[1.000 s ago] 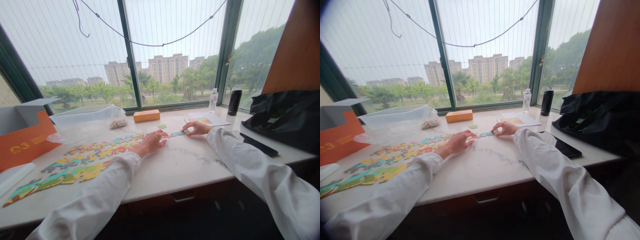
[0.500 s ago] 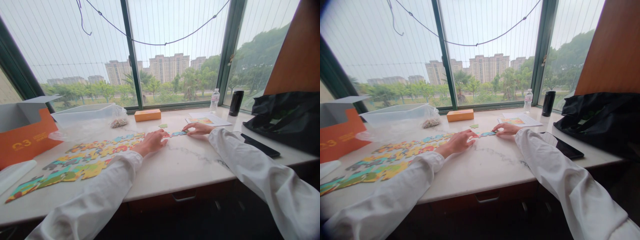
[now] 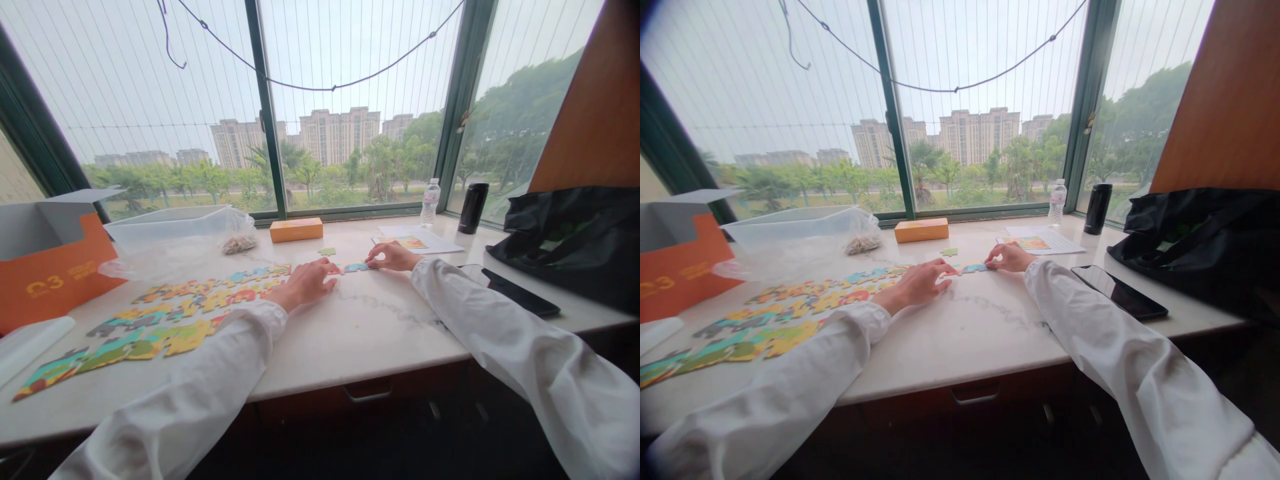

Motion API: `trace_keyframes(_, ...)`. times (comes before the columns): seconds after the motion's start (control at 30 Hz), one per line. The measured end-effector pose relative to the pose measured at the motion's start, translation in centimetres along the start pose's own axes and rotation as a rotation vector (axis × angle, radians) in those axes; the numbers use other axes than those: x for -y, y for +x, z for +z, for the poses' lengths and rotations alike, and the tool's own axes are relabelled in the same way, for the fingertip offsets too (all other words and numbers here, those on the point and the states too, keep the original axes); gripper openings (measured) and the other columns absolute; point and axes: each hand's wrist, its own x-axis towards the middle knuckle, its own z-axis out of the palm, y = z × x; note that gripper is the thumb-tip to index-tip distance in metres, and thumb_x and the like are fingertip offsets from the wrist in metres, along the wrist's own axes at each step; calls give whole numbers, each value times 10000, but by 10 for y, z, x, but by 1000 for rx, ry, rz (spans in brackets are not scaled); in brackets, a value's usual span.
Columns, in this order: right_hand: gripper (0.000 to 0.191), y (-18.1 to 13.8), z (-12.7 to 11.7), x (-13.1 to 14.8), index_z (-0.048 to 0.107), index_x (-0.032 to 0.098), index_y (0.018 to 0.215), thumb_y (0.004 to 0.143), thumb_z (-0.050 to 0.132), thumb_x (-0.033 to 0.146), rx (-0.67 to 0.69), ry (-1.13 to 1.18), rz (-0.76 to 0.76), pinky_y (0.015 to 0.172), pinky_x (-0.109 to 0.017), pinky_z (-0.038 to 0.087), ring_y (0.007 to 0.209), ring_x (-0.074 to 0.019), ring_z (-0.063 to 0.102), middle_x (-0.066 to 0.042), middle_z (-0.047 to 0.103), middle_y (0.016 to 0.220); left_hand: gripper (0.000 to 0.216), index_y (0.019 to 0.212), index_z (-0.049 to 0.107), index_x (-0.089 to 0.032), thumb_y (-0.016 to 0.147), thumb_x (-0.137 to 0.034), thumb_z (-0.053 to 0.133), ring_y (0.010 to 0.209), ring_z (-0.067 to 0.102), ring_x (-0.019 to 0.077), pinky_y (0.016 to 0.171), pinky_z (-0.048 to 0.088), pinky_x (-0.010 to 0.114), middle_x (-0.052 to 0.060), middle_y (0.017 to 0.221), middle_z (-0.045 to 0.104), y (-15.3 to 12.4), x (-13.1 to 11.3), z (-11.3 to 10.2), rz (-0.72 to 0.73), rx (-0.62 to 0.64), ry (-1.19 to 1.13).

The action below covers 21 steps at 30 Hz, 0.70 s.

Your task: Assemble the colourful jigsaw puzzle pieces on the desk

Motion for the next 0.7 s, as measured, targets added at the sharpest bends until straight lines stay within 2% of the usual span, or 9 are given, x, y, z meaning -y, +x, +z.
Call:
trace_keyframes(0.2,195,2,-4,10,803,321,918,839,688,456,35,-70,87,831,-311,453,867,-197,677,2,770,957,329,1237,630,-352,945,-389,482,1025,661,232,878,522,358,6,1267,615,1,0,-1,3,5,1)
trace_keyframes(0.47,205,1,-5,14,805,332,931,847,680,472,40,-148,112,828,-312,461,884,-207,685,-10,768,944,326,1230,630,-350,947,-404,477,1021,667,241,875,521,371,4,1297,607,-1,-1,-2,-1,-2,1)
trace_keyframes(0.7,237,0,0,6,803,281,973,830,707,444,47,0,112,806,-288,497,877,-202,683,-42,762,993,352,1234,638,-311,924,-374,485,1094,642,255,907,518,384,16,1310,629,2,3,3,-97,2,0)
